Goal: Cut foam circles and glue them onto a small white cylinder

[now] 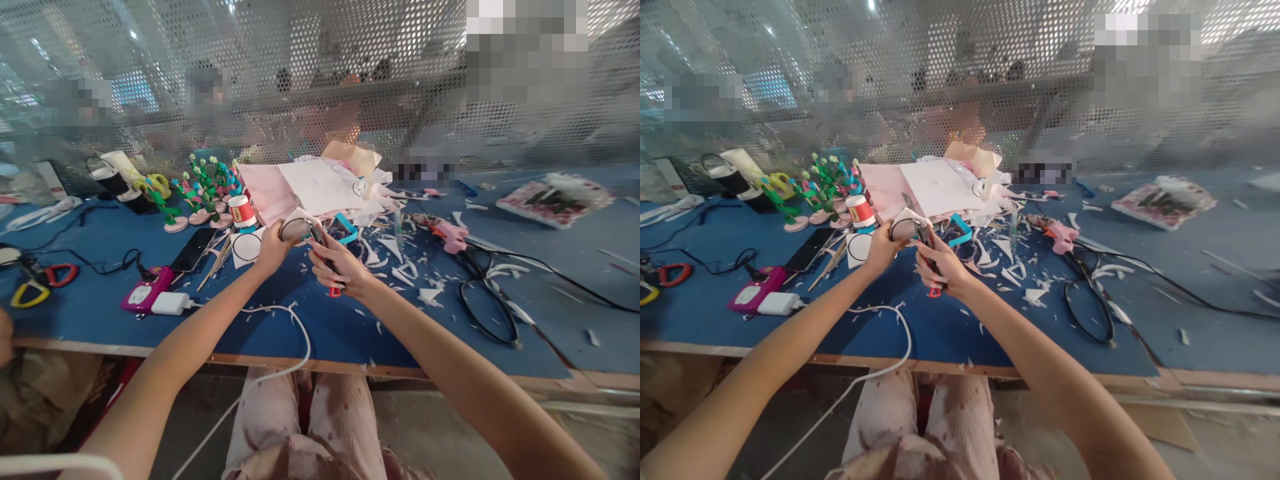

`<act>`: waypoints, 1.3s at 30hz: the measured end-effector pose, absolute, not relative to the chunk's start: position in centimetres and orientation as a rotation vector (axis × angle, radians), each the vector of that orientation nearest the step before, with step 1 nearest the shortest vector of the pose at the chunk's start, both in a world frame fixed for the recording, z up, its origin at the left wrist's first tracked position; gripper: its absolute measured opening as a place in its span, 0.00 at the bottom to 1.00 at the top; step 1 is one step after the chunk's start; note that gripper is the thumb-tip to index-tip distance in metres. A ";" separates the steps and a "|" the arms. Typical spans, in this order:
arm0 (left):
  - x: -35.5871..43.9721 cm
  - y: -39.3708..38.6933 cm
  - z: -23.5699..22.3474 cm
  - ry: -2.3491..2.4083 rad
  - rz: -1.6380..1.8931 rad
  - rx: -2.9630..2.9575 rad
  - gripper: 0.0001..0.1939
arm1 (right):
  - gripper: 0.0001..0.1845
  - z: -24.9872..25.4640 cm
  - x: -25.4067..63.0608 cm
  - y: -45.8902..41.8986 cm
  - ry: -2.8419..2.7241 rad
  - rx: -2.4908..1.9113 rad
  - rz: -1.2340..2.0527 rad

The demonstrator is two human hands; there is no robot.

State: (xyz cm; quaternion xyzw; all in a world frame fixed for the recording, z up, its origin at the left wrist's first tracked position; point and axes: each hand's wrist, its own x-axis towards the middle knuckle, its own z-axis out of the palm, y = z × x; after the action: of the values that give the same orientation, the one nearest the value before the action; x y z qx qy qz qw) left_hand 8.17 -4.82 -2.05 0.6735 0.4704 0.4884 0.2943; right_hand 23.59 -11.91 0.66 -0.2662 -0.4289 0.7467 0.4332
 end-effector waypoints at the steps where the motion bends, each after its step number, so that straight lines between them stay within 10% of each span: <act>1: 8.4 -5.0 -2.2 1.268 1.340 1.747 0.12 | 0.26 0.6 23.5 -11.9 -1.070 -0.654 1.860; 10: 9.4 -4.8 -3.5 1.119 1.477 1.373 0.23 | 0.05 -0.1 23.8 -11.2 -1.013 -0.584 1.886; 39: 8.2 -3.0 -4.0 1.076 1.390 1.300 0.20 | 0.12 0.6 23.8 -11.2 -0.976 -0.802 2.001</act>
State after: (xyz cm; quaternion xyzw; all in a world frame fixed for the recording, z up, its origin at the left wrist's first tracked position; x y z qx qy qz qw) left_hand 8.17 -3.00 -3.98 0.5282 0.4369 0.5646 0.4597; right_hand 23.82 -11.18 0.57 -0.3139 -0.3820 0.7828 0.3779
